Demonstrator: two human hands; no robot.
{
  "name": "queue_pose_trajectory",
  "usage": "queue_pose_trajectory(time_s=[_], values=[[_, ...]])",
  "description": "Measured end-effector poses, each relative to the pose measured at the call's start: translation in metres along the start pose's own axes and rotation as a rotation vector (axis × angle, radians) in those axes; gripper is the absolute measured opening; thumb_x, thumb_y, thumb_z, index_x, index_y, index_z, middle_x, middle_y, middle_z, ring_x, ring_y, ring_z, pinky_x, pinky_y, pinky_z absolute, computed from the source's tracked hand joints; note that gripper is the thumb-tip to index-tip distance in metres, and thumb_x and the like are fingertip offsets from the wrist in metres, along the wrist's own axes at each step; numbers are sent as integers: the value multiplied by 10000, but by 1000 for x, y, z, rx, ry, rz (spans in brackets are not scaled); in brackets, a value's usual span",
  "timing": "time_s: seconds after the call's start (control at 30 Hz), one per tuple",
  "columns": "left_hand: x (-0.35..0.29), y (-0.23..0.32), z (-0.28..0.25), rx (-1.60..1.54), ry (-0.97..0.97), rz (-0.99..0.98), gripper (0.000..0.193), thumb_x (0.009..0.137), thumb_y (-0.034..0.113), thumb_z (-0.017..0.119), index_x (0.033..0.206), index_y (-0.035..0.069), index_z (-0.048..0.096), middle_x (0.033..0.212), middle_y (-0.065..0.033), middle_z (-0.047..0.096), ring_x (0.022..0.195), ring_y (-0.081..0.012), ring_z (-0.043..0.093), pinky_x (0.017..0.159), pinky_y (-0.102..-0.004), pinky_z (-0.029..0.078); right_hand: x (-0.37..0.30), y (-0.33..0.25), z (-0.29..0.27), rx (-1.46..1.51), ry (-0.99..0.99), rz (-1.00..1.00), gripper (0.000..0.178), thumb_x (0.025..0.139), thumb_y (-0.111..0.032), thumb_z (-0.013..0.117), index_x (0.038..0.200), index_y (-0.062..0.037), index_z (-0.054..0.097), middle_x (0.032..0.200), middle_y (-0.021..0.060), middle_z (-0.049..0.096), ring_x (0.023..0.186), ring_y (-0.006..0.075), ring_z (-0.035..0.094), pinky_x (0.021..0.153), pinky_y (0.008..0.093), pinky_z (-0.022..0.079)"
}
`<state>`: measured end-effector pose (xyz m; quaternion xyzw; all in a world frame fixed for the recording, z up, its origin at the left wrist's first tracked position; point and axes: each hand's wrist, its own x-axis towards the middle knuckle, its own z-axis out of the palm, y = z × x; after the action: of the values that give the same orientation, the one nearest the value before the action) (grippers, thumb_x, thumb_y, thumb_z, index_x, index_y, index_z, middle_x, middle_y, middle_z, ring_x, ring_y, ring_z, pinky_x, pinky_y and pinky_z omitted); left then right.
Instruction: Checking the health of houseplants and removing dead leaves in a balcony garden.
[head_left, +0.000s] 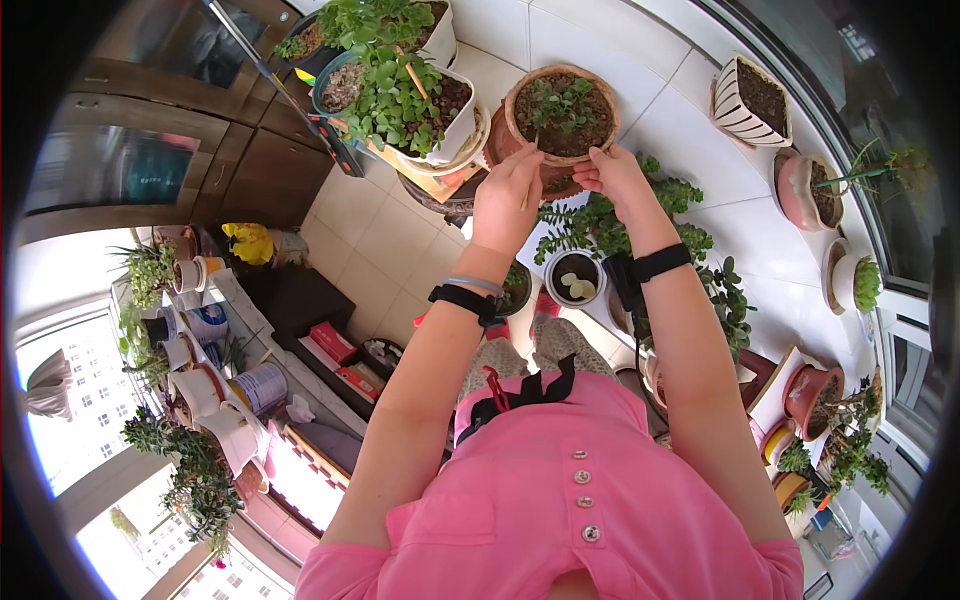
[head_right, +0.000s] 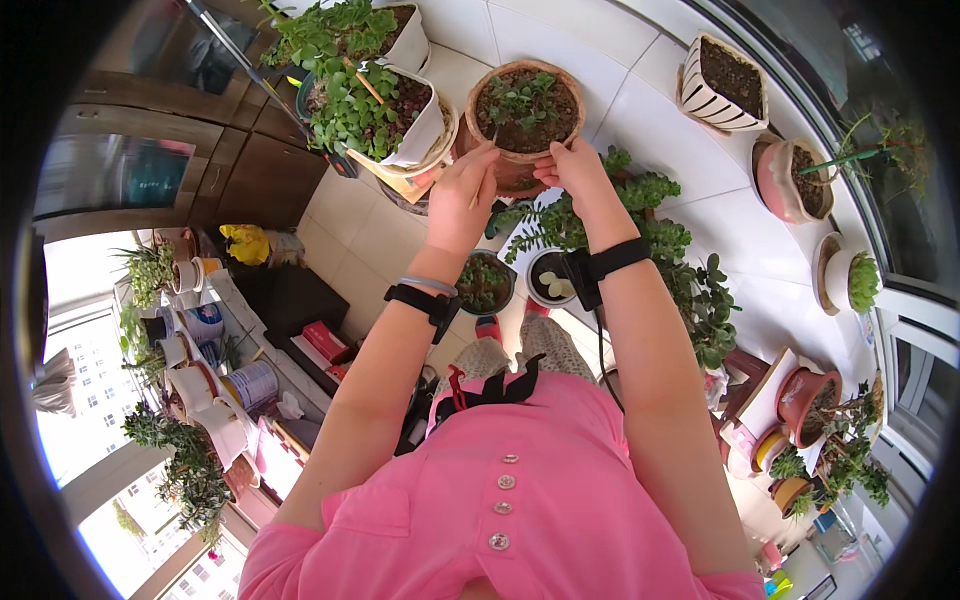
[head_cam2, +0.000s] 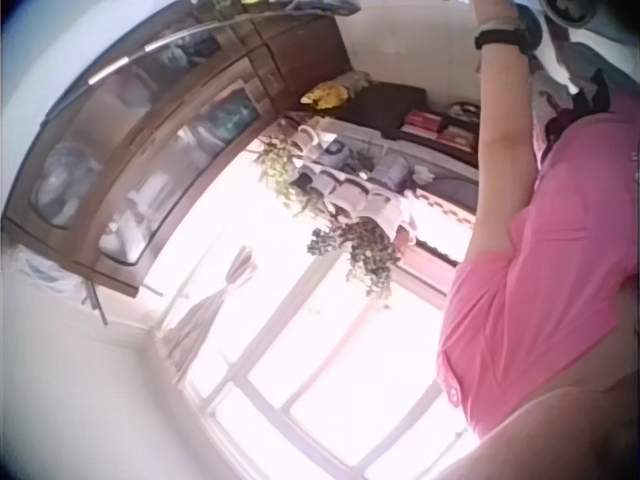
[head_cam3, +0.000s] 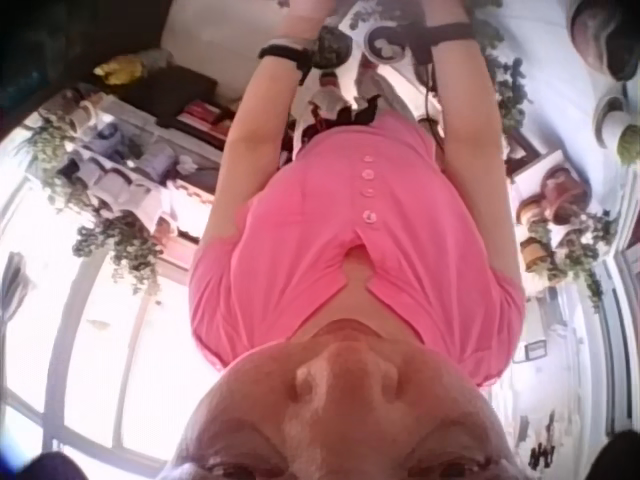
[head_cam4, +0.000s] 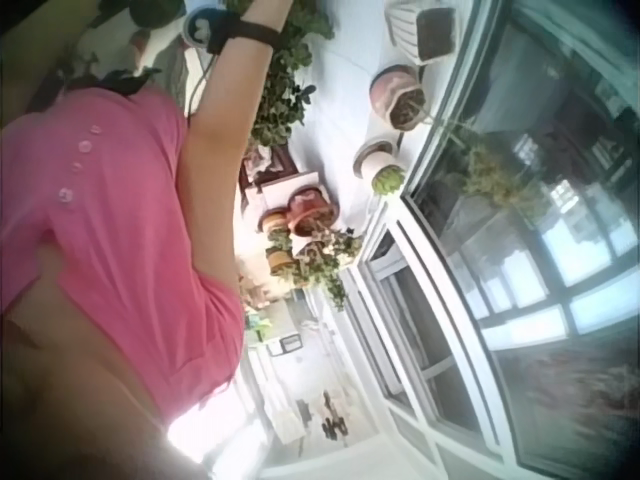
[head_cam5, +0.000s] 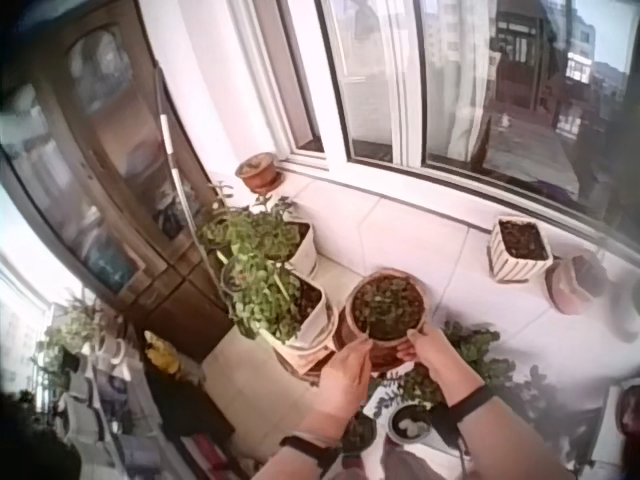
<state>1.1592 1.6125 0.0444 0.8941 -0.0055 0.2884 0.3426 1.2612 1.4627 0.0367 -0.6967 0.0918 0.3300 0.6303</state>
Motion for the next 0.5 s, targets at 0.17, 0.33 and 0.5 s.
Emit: queue_pose_trajectory(time_s=[0.17,0.33,0.5], values=[[-4,-1,-2,29,2,23,226,779,20,599,1005,10,607,1045,-165,631,912,-329,620,792,-398,511,5,3,0,1,6,-7,240,979,-197,421,1044,12,521,927,130,633,794,207,635,702,303,519],[-7,5,-2,9,23,-7,210,790,19,590,999,3,613,1038,-158,639,912,-330,622,791,-389,512,5,1,-4,-2,-29,-4,246,984,-211,430,1060,5,517,954,128,621,843,208,623,759,315,517],[-6,5,-1,-46,154,-24,179,799,2,586,974,2,625,1008,-150,654,892,-327,628,772,-378,513,4,1,-3,8,-31,7,250,986,-211,426,1075,3,519,967,127,616,855,204,616,764,316,513]])
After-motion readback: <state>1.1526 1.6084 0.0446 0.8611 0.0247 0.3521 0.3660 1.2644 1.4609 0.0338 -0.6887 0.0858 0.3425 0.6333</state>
